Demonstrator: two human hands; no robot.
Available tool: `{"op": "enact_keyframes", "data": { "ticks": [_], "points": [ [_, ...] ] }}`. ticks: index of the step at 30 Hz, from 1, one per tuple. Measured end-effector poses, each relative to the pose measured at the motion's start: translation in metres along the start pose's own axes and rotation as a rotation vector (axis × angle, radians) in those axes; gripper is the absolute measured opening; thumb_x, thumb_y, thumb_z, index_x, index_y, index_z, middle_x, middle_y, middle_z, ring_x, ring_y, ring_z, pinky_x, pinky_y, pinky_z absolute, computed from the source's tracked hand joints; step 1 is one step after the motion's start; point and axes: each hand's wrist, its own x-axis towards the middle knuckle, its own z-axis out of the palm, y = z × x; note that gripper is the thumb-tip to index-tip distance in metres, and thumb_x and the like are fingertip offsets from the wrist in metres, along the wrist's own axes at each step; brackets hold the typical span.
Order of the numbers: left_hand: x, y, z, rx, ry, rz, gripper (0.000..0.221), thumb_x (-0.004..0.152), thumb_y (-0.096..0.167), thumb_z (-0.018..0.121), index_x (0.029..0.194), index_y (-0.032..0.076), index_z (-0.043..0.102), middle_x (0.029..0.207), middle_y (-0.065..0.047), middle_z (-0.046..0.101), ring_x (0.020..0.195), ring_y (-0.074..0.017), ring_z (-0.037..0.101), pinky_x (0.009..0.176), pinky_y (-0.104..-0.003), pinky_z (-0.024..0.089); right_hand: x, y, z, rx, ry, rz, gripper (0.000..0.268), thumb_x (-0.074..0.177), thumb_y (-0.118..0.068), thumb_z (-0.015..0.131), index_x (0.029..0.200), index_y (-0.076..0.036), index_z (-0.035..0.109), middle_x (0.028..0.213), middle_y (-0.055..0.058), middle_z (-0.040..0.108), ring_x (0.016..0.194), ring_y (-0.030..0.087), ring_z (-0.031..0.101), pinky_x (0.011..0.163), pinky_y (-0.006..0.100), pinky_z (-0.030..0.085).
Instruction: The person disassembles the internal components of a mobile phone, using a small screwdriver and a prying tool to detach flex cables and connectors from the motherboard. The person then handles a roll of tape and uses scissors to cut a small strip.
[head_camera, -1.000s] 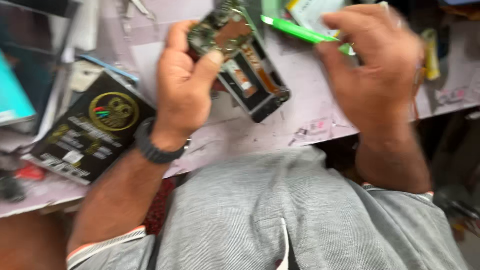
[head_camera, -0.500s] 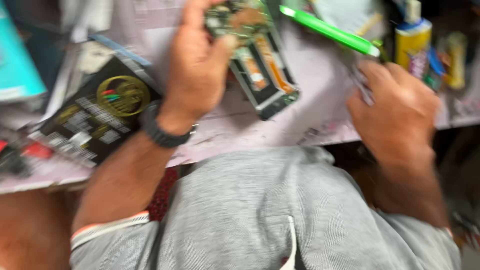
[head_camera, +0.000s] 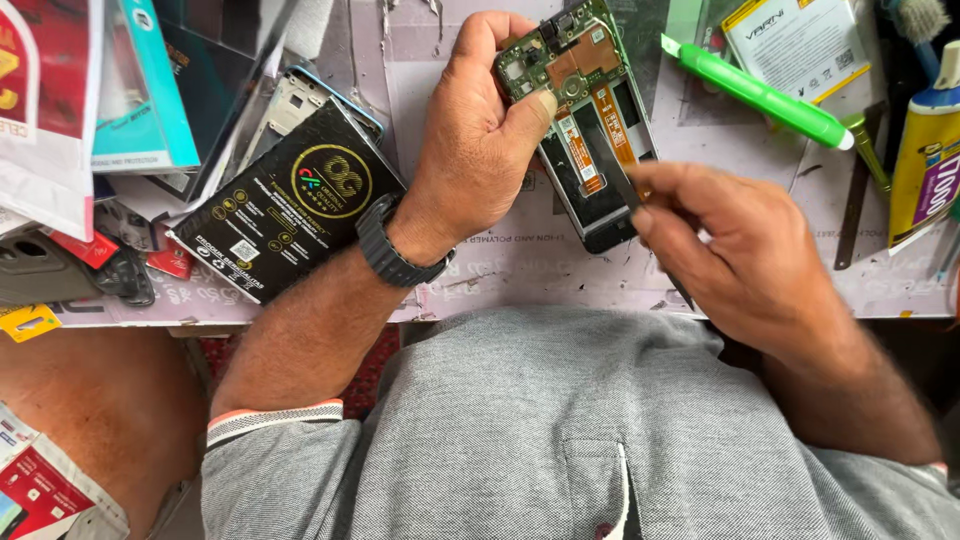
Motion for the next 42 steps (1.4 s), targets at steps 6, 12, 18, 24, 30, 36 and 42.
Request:
{"op": "enact_keyframes", "data": {
  "ticks": [6,12,18,24,30,36,42],
  "points": [
    [0.000,0.002,0.000,0.023,-0.011,-0.019,0.028,0.108,0.000,0.058,0.134,0.002,0.047,0.101,-0.002,0.062,0.088,-0.0046,0.063,0.078,-0.023,0.058,0.013,0.003,0.017,0.314,-0.033,0.160,0.030,0.101,-0.002,0.060,0.129,0.005,0.064,0.081,0.002,0.065,0.056,0.004,0.057,0.047,0.020,0.048],
    [0.000,0.002,0.000,0.077,0.000,-0.034,0.032,0.107,0.001,0.059,0.137,0.002,0.047,0.102,-0.002,0.063,0.091,-0.0049,0.062,0.081,-0.024,0.058,0.018,0.006,0.021,0.426,-0.053,0.183,0.031,0.102,-0.002,0.058,0.131,0.006,0.064,0.085,0.003,0.065,0.056,0.005,0.056,0.047,0.019,0.048],
    [-0.001,0.002,-0.001,0.024,-0.019,-0.037,0.027,0.110,0.004,0.059,0.133,0.001,0.046,0.107,-0.003,0.063,0.099,-0.0058,0.061,0.090,-0.025,0.058,0.018,0.009,0.023,0.510,-0.042,0.228,0.030,0.102,-0.002,0.057,0.130,0.007,0.063,0.088,0.005,0.067,0.054,0.005,0.056,0.046,0.020,0.047],
    [-0.002,-0.001,-0.002,0.020,-0.034,-0.005,0.024,0.113,0.004,0.059,0.134,0.003,0.046,0.111,-0.004,0.064,0.103,-0.0067,0.061,0.095,-0.025,0.057,0.020,0.012,0.027,0.569,-0.042,0.248,0.029,0.102,-0.004,0.057,0.129,0.007,0.064,0.084,0.006,0.067,0.052,0.006,0.056,0.044,0.020,0.046],
    [-0.002,-0.004,-0.001,0.061,-0.018,-0.025,0.025,0.114,0.006,0.059,0.135,0.003,0.045,0.110,-0.004,0.065,0.101,-0.0068,0.062,0.092,-0.025,0.058,0.018,0.016,0.033,0.601,-0.020,0.231,0.029,0.103,-0.004,0.058,0.129,0.008,0.064,0.081,0.006,0.065,0.052,0.005,0.055,0.045,0.020,0.046],
    [-0.003,-0.005,-0.001,0.062,-0.030,-0.013,0.026,0.114,0.006,0.059,0.135,0.002,0.045,0.111,-0.005,0.064,0.101,-0.0069,0.062,0.091,-0.025,0.057,0.016,0.016,0.030,0.643,0.017,0.213,0.026,0.103,-0.002,0.057,0.127,0.009,0.063,0.088,0.005,0.068,0.054,0.004,0.054,0.046,0.020,0.045],
    [-0.002,-0.005,-0.001,0.025,-0.039,-0.034,0.025,0.115,0.006,0.058,0.135,0.002,0.045,0.110,-0.004,0.065,0.099,-0.0064,0.061,0.090,-0.024,0.057,0.018,0.016,0.032,0.650,0.007,0.233,0.026,0.102,-0.001,0.057,0.125,0.009,0.064,0.081,0.005,0.065,0.052,0.004,0.053,0.045,0.020,0.045]
  ]
}}
